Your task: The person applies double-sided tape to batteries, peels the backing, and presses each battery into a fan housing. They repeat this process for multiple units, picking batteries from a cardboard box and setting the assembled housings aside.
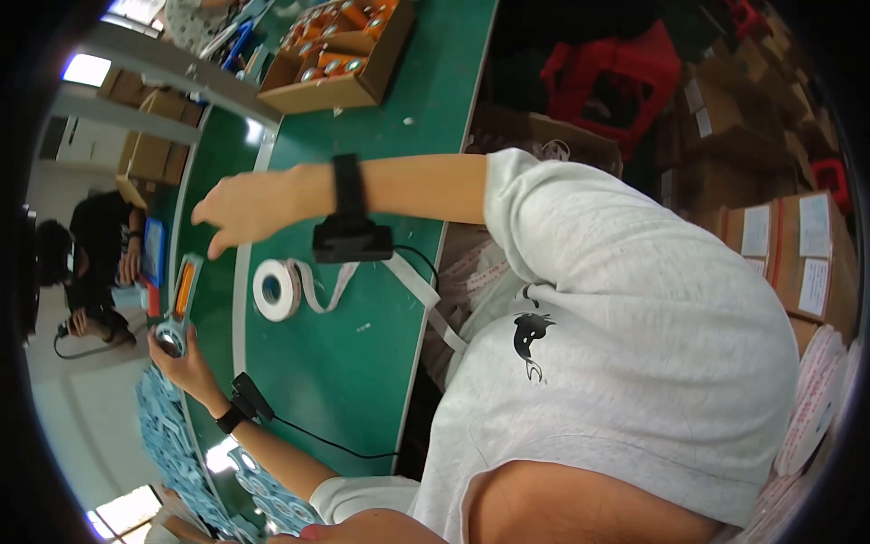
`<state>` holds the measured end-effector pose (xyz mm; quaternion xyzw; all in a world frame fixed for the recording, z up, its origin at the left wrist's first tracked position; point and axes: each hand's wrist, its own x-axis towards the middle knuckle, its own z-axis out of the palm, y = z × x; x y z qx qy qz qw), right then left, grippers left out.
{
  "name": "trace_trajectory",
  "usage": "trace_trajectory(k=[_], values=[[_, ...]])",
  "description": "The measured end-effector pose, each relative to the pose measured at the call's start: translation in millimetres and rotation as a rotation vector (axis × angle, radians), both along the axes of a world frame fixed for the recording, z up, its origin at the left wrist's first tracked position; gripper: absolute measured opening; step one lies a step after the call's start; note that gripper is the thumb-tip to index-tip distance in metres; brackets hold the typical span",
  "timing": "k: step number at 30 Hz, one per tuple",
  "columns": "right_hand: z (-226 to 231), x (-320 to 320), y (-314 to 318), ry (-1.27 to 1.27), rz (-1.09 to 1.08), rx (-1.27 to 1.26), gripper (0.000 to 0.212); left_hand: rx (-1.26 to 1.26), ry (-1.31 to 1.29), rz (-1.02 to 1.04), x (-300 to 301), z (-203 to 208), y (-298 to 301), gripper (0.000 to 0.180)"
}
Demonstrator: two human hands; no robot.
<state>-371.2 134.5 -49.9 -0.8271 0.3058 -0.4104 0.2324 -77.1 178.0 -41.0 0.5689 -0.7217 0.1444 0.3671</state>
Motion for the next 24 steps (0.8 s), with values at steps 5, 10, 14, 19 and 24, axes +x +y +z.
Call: trace_trajectory(k=[5, 10, 14, 19, 24], values=[[30.6, -114.7, -7.6, 0.156, -0.338, 0.064, 0.044, 0.282, 0.075, 0.157, 170.6, -90.4, -39.2, 0.064], [-25.7, -185.6, -77.4, 0.429, -0.656, -0.591, 0.041, 0.421, -0.121, 0.272, 90.0, -72.5, -56.4, 0.076], [-47.7, -182.7, -121.8, 0.77, -0.284, -1.018, 0.033, 0.463, -0.216, -0.033, 12.6, -44.8, -18.7, 0.08], [-32.0, -153.4, -107.3, 0.799, -0.317, -0.271, 0.029, 0.536, 0.025, -0.132, -29.2, -39.5, 68.9, 0.071], [-24.5, -161.5, -93.5, 0.811, -0.389, -0.027, 0.027, 0.574, 0.374, 0.031, -18.3, -78.3, 113.3, 0.06]])
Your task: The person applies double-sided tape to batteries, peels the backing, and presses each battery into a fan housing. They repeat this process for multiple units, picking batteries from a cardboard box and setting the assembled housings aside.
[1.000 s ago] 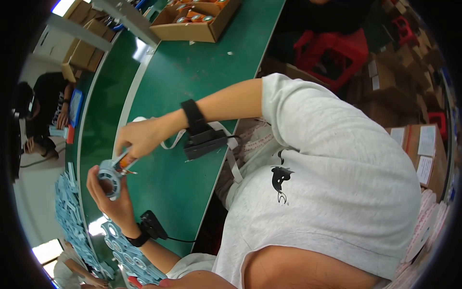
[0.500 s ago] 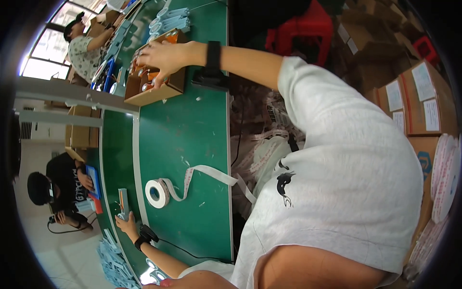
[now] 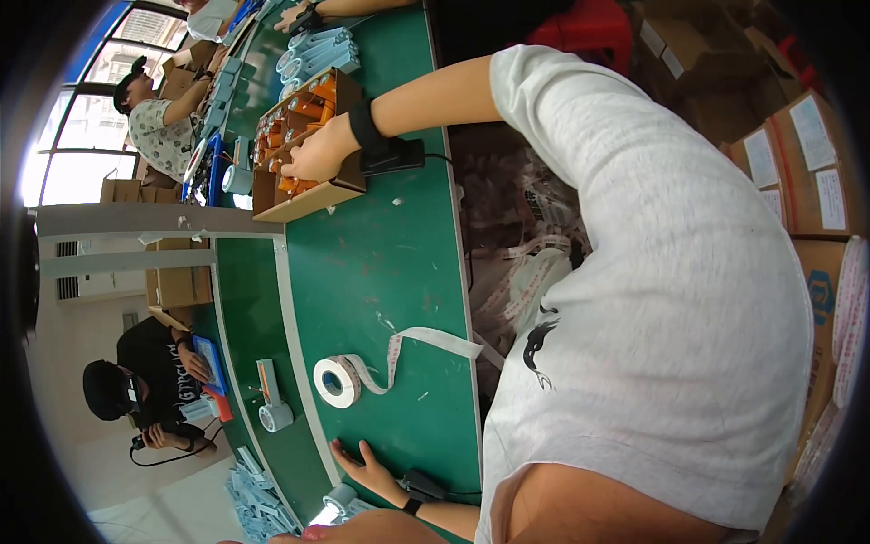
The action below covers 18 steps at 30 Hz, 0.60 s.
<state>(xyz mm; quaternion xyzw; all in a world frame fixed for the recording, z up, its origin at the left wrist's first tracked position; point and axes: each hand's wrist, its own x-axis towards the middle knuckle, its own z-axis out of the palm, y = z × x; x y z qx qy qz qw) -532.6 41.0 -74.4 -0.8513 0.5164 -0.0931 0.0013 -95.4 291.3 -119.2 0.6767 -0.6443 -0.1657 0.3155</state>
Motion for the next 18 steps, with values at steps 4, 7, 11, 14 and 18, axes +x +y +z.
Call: trace_trajectory(k=[4, 7, 11, 14, 18], values=[[-1.1, 18.6, -9.5, 0.121, -0.044, -0.026, 0.029, -0.041, 0.002, 0.022, 4.2, -9.3, 1.9, 0.049], [-1.7, 18.9, -13.8, 0.131, -0.002, 0.023, 0.032, -0.032, -0.101, 0.029, 0.1, -3.5, -0.8, 0.043], [-0.8, 10.6, -26.1, 0.016, 0.156, 0.143, 0.033, -0.047, -0.179, -0.021, -5.2, -2.4, 0.3, 0.039], [-9.5, 16.7, -44.5, 0.011, 0.257, 0.103, 0.032, -0.035, -0.169, -0.018, -5.0, -0.7, 1.0, 0.038], [-17.9, 31.7, -49.1, 0.006, 0.08, 0.067, 0.025, -0.057, -0.195, -0.055, -4.6, -0.4, 0.8, 0.037]])
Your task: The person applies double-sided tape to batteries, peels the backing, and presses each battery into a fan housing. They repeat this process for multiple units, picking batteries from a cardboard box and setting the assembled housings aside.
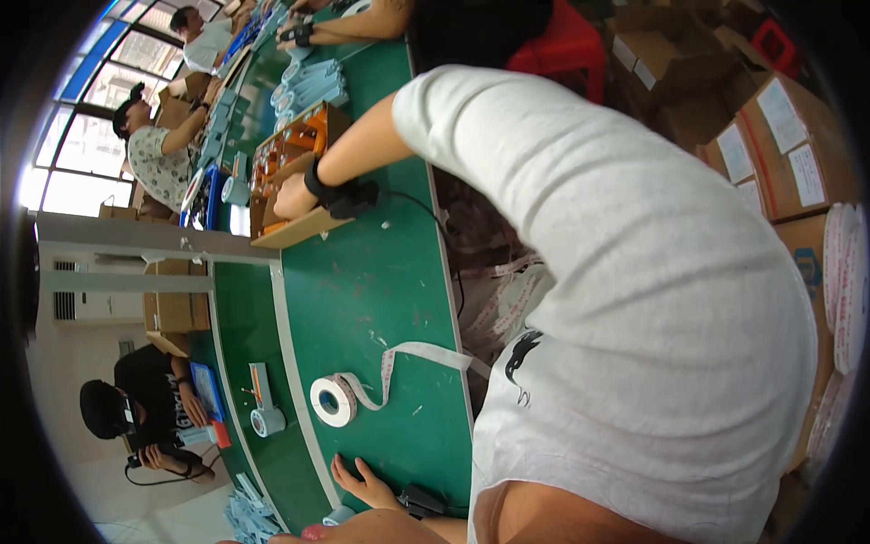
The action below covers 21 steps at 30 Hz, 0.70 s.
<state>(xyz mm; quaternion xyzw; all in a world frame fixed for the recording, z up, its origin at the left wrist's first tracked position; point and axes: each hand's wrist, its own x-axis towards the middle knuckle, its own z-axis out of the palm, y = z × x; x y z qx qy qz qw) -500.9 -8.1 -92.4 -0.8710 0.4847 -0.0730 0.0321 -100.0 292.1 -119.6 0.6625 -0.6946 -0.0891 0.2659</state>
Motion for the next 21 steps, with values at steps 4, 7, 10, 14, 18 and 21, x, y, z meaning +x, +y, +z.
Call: trace_trajectory(k=[4, 7, 10, 14, 18, 21], values=[[0.9, 11.3, -5.5, -0.015, -0.141, -0.113, 0.024, -0.041, -0.096, -0.002, 33.1, -26.9, -3.5, 0.037], [6.6, 5.7, 1.4, -0.096, -0.14, -0.14, 0.023, -0.048, -0.11, -0.041, 30.6, -25.0, -5.7, 0.037], [14.0, -6.3, 9.1, -0.221, -0.127, -0.118, 0.022, -0.053, -0.131, -0.054, 28.8, -24.9, -3.1, 0.038], [24.3, -21.0, 6.2, -0.577, -0.067, -0.036, 0.026, -0.069, -0.115, -0.061, 21.2, -19.8, 2.2, 0.038], [46.1, -20.3, -0.5, -0.996, 0.057, -0.041, 0.03, -0.05, -0.044, -0.071, 10.0, -11.9, 6.6, 0.039], [83.2, 23.0, 14.9, -0.989, 0.208, -0.147, 0.026, -0.021, -0.03, -0.036, 9.5, -10.0, 9.0, 0.039]])
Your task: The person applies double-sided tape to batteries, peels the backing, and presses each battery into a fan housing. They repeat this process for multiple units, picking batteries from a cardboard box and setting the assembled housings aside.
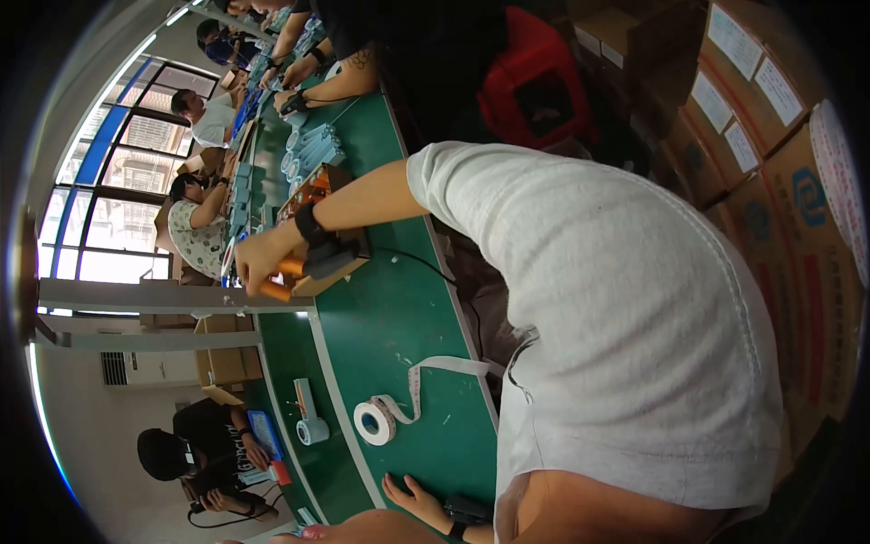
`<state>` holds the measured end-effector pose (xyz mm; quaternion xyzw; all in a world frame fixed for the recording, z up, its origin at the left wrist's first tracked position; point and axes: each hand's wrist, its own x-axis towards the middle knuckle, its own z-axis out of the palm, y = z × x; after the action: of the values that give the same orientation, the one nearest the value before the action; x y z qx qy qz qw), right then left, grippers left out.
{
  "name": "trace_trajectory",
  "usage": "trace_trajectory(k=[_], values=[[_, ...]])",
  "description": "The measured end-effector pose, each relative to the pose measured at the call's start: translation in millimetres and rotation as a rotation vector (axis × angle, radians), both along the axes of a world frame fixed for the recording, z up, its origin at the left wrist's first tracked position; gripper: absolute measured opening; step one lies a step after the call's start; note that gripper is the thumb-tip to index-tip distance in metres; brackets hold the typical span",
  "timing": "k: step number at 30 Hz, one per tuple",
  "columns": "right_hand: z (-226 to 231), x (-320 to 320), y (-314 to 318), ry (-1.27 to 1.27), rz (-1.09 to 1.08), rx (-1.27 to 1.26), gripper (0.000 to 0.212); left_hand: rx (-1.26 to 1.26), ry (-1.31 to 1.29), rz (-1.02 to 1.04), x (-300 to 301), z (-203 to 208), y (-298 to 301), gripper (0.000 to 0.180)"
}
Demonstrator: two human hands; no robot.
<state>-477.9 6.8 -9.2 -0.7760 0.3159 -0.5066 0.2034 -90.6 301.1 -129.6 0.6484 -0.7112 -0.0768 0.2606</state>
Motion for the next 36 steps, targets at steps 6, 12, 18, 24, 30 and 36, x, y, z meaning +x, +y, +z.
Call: trace_trajectory(k=[6, 12, 18, 24, 30, 36], values=[[-37.4, 56.0, 53.9, 0.271, 0.21, 0.097, 0.029, 0.016, 0.014, -0.016, -5.4, 6.8, 0.6, 0.041], [-44.2, 8.1, 47.1, 0.299, 0.007, -0.063, 0.028, 0.006, -0.008, -0.027, 4.6, -3.0, -3.2, 0.042], [-28.0, -55.2, -34.9, 0.67, -0.295, -0.018, 0.029, -0.034, -0.079, -0.022, -7.8, 17.8, -4.3, 0.036], [-52.2, -67.9, -46.6, 0.523, -0.428, -0.127, 0.037, 0.001, 0.073, 0.024, 10.8, 4.8, -0.5, 0.037], [-55.3, -90.3, -19.7, 0.568, -0.279, 0.107, 0.042, 0.051, 0.158, 0.136, -6.6, 17.1, -2.7, 0.032], [-58.4, -78.3, -22.3, 0.804, -0.471, 0.112, 0.031, 0.026, 0.247, 0.138, -17.3, 21.7, -1.6, 0.031]])
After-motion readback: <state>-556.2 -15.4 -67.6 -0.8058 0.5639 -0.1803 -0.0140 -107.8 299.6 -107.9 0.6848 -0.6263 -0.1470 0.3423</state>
